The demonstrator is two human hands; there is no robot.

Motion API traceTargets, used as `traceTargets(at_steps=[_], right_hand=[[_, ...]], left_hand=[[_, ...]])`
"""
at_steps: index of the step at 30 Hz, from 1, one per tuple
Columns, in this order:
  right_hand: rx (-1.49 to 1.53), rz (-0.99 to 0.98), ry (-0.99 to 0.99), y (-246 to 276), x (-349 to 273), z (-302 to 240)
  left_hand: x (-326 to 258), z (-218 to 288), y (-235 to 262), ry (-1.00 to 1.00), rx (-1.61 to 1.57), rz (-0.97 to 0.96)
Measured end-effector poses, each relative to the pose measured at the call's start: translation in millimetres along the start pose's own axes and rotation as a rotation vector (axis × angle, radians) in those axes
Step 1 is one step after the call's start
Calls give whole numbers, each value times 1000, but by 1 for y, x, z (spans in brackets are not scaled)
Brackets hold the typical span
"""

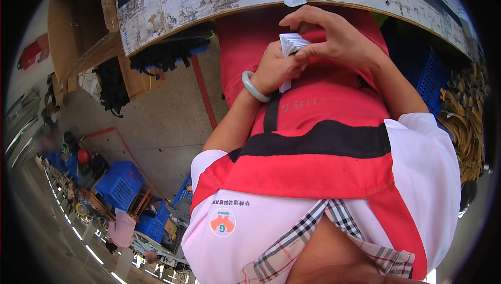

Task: Separating individual adhesive product labels from a long continuous strip.

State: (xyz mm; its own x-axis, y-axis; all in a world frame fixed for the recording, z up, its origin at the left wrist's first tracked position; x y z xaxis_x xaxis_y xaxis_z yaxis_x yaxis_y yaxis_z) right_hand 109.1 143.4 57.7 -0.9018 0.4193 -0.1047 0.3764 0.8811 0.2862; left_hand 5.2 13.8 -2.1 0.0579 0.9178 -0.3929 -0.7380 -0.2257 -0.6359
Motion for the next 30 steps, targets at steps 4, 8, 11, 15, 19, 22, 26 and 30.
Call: traceTargets(at_steps=[4, 8, 11, 15, 19, 22, 26, 30], right_hand=[[-69, -152, 83, 7, 3, 6], [153, 4, 27, -4, 0, 27], [46, 197, 120, -5, 0, 15], [-161, 176, 256, 4, -6, -3], [-294, 131, 330, -2, -12, -7], [-319, 126, 320, -2, -16, -6], [-353, 133, 352, -3, -17, -6], [-370, 130, 277, -2, -15, -7]], left_hand=[[-1, 1, -4, -39, 170, -12], [2, 3, -2, 45, 112, 5], [1, 3, 0, 52, -38, 36], [0, 7, 0, 21, -41, 81], [2, 5, 2, -4, -69, 60], [2, 4, 3, 0, -85, 57], [2, 3, 3, 13, -94, 58], [2, -1, 5, 16, -87, 53]])
Point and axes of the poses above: each hand's wrist, its own x-axis towards the middle knuckle, its own y-axis out of the back of the hand, z = x × y, the point moved 2 cm from there along x, towards the middle knuckle, and after that the axes turned 3 degrees about z, right-handed, at the moved point
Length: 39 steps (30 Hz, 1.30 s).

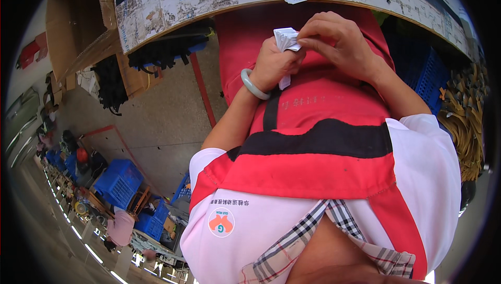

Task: Separating individual adhesive product labels from a long continuous strip.

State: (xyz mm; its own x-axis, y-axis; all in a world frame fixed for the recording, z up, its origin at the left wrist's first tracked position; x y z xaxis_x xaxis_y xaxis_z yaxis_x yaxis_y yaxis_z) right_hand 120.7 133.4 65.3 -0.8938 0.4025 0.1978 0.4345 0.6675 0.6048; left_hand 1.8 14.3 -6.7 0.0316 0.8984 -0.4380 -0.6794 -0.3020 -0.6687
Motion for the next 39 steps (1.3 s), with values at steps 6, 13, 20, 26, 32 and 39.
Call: traceTargets(at_steps=[6, 13, 20, 26, 32, 39], right_hand=[[12, -38, -57, 2, 1, 1], [-141, -43, 25, 0, 4, 0], [-171, -55, 57, -3, 5, 2], [-183, -18, 69, -7, 5, 4], [-219, -7, 114, -9, 4, 5], [-228, -6, 136, -10, 4, 6]], left_hand=[[-1, -1, 0, -22, 18, 7], [-1, -1, -3, -37, 64, 39], [-1, 0, -4, -53, 136, 69], [-2, 2, -7, -66, 154, 86], [-1, 1, -5, -74, 154, 69], [1, -2, 1, -46, 128, 71]])
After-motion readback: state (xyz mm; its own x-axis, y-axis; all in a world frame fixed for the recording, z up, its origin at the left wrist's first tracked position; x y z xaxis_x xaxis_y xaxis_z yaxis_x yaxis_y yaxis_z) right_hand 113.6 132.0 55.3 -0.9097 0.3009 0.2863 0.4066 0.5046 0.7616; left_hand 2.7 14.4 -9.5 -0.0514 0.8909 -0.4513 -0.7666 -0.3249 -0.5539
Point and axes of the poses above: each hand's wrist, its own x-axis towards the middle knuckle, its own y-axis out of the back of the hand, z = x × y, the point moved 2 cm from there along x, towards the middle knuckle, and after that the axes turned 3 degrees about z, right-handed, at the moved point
